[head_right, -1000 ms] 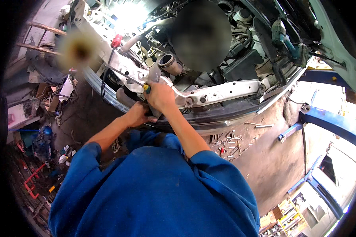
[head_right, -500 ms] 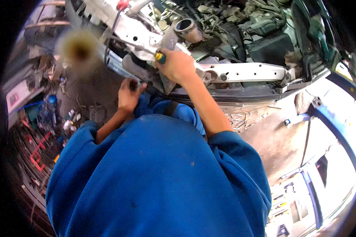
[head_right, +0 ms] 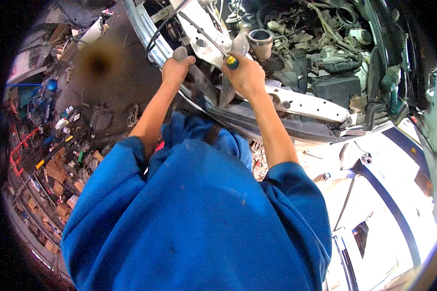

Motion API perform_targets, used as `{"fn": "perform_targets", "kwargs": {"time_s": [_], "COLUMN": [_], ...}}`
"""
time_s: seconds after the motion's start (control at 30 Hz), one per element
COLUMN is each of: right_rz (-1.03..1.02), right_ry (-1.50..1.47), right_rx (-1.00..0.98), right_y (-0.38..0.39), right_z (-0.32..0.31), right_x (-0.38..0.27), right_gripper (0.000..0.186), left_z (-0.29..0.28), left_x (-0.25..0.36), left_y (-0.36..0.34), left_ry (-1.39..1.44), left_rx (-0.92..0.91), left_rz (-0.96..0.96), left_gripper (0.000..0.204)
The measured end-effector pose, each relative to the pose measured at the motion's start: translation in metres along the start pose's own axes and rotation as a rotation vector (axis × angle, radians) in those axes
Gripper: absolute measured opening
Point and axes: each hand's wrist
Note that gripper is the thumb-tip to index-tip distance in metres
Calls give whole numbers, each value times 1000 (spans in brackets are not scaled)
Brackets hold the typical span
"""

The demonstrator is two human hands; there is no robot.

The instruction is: The person removes components from a car engine bay using an impact driver and a socket wrench, then detaches a large flexible hose and continues working on the internal engine area.

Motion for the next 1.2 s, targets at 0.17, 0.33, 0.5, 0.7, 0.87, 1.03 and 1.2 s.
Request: {"fn": "perform_targets", "kwargs": {"time_s": [0.17, 0.33, 0.5, 0.7, 0.87, 1.03, 1.2], "right_rz": [4, -15, -25, -66, -59, -200, -213], "right_ry": [103, 164, -92, -134, -238, -158, -221], "right_rx": [28, 39, 51, 19, -49, -132, -48], "right_y": [5, 3, 3, -8, -20, -33, -19], "right_z": [16, 25, 16, 4, -8, -26, -21], "right_x": [-2, 0, 20, 23, 21, 32, 65], "right_gripper": [39, 35, 29, 30, 28, 31, 27], "left_z": [-4, 10, 21, 28, 10, 31, -1], "left_x": [12, -12, -23, -13, 5, 1, 42], "left_y": [34, 23, 20, 10, 12, 39, 161], "left_ry": [-58, 195, 347, 431, 912, 544, 500], "left_rx": [97, 32, -129, -165, -495, -281, -21], "left_rz": [79, 58, -62, -82, -388, -177, 361], "left_gripper": [72, 70, 65, 61, 65, 77, 69]}}
Point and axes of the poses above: each hand's wrist, its own y-axis away from the middle knuckle, its own z-axis out of the palm, x = y × z, and after that the axes turned 15 degrees about -z, right-handed
